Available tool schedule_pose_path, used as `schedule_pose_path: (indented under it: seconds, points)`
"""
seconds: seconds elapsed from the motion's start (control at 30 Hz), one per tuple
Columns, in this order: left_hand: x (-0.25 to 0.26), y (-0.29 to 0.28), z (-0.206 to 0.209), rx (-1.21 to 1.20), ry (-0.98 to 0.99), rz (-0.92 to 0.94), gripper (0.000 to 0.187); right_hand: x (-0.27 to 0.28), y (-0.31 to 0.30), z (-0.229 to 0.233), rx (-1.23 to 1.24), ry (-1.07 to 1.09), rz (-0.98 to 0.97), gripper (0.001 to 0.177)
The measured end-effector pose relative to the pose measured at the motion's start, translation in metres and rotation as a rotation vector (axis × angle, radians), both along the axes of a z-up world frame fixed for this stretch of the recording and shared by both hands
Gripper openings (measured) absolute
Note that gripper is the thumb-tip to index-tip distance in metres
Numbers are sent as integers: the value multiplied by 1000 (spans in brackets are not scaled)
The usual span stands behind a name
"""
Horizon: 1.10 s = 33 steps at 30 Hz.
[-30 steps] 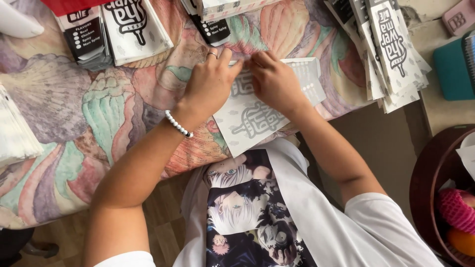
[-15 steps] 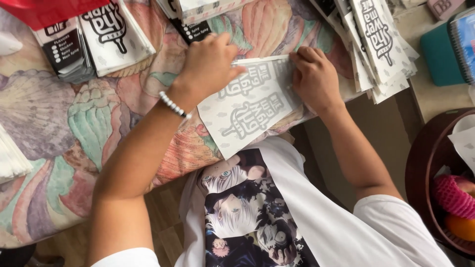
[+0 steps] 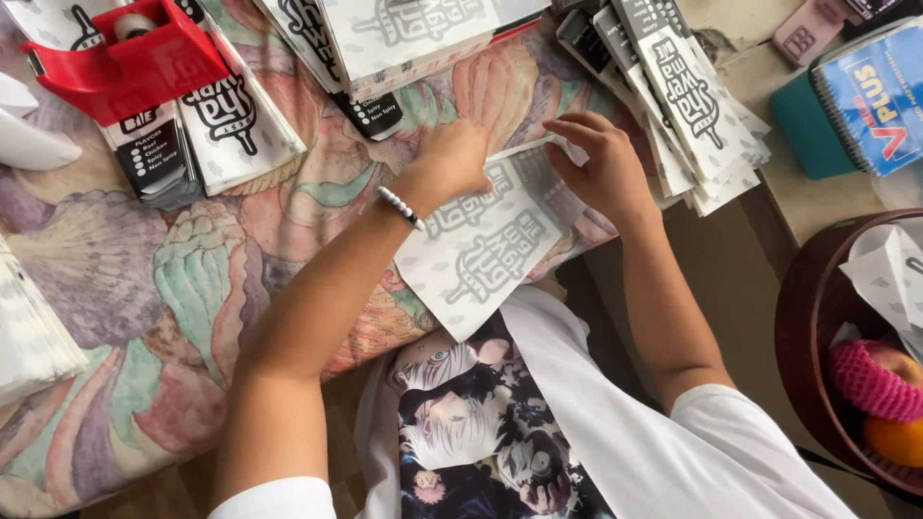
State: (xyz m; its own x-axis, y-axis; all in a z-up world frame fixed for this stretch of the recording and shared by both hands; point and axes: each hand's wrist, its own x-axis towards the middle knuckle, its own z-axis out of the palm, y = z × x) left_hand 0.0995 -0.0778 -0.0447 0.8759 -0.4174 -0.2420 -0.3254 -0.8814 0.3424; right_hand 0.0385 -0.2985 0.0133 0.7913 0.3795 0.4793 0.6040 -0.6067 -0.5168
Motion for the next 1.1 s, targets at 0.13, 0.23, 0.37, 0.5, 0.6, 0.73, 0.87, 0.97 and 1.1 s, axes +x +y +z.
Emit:
schedule_pose_path:
  seconds: [0.13, 0.23, 0.37, 0.5, 0.6, 0.73, 0.87, 0.97, 1.1]
  points:
    - [-28, 5, 43, -140, 37, 79, 69, -3, -3, 5, 69, 46, 7, 26]
    - [-29, 6, 39, -104, 45, 78, 67, -10, -4, 11, 88, 84, 23, 25]
    - [-30, 6, 25, -21, 73, 23, 47, -13, -11, 11, 45, 166, 89, 36]
    - [-58, 18, 78, -68, 144, 15, 27, -8, -18, 14, 33, 245, 34, 59]
    - [-68, 36, 99, -350, 158, 8, 7, -8, -19, 12, 365, 116, 54, 72]
    - [-77, 57, 95, -818, -259, -217, 13, -10, -5, 19, 685, 214, 222, 86]
    - [-98, 61, 97, -1077, -391, -4, 25, -22, 28, 34, 557, 184, 309, 64]
    - [-104, 63, 85, -1126, -375, 105, 32, -24, 43, 30, 526, 140, 216, 49]
    - [-100, 64, 67, -1103, -361, 140, 30, -14, 43, 9, 553, 140, 191, 33]
